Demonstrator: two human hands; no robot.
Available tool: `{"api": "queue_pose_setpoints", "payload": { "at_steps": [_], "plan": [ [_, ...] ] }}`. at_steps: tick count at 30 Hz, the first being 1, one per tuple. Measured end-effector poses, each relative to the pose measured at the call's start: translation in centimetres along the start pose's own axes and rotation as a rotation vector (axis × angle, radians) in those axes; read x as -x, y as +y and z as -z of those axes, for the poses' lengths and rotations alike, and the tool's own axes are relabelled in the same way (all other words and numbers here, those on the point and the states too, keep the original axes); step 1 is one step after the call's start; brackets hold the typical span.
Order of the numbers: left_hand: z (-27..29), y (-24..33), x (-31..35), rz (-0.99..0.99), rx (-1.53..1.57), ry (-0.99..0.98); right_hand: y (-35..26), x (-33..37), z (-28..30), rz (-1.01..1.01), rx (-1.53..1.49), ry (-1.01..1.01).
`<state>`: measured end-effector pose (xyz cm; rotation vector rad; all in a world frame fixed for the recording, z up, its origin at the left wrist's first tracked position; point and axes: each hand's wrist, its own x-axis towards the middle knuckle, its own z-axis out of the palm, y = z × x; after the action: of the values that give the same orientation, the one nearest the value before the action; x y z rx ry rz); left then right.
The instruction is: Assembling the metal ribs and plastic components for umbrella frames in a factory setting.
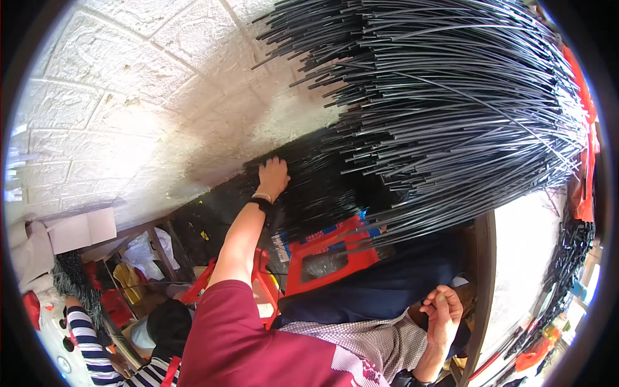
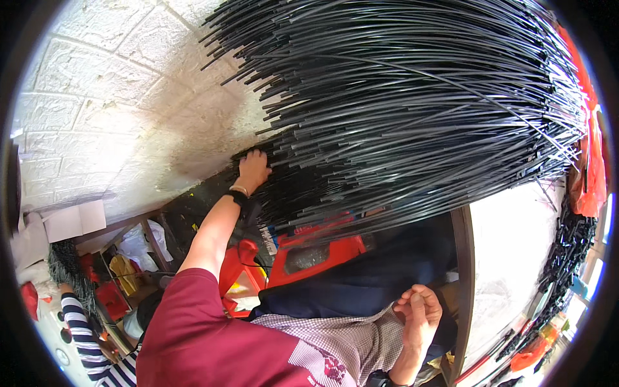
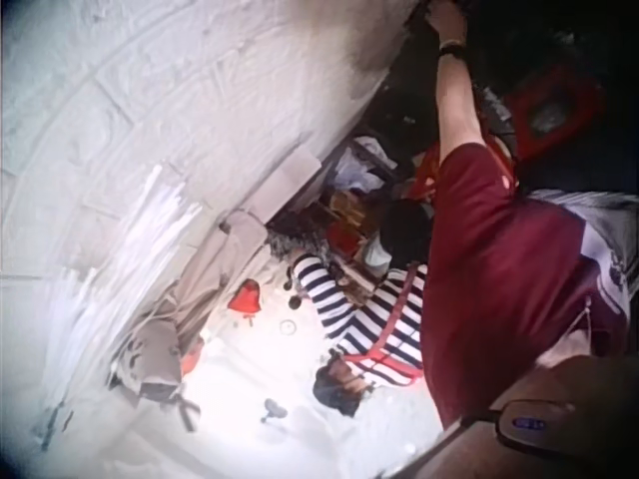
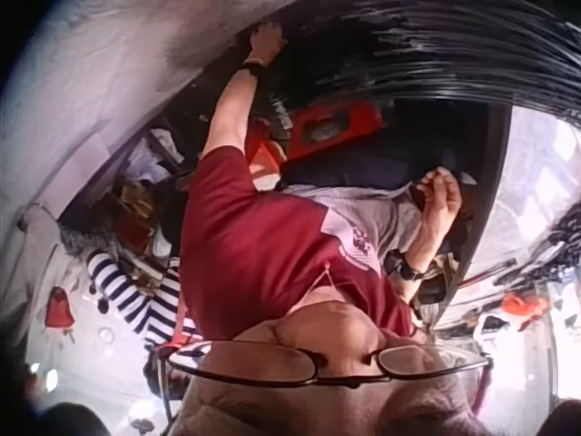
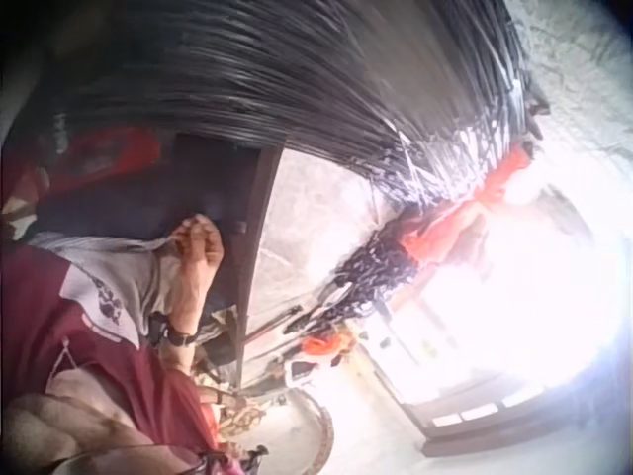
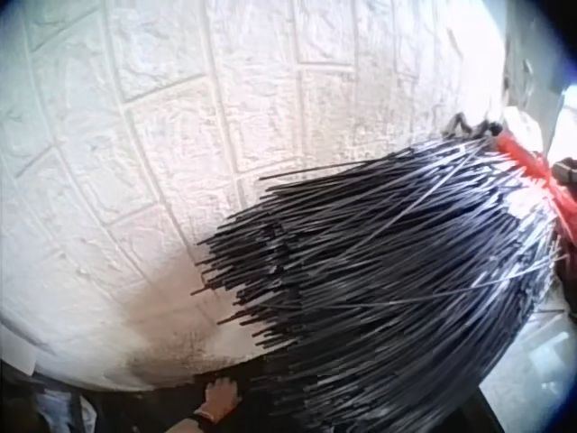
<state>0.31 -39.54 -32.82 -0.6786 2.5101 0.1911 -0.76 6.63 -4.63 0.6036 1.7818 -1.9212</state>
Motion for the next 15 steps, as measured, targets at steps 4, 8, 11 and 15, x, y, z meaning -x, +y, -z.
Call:
{"api": "queue_pose_setpoints", "payload": {
  "at_steps": [4,8,11,15],
  "plan": [
    [-2.1,0.5,6.2,-0.048,0.205,-0.208,-0.7,0.4,0.8,0.013,0.072,0.011],
    [-3.9,0.7,12.3,-0.167,0.323,-0.204,-1.8,0.5,2.3,0.081,0.143,0.005],
    [-2.3,2.7,15.8,-0.227,0.468,-0.216,-3.6,1.8,3.7,0.114,0.197,0.024],
    [6.4,8.0,22.6,-0.474,0.643,-0.069,-4.6,3.5,6.0,0.103,0.198,0.042]
  ]
}}
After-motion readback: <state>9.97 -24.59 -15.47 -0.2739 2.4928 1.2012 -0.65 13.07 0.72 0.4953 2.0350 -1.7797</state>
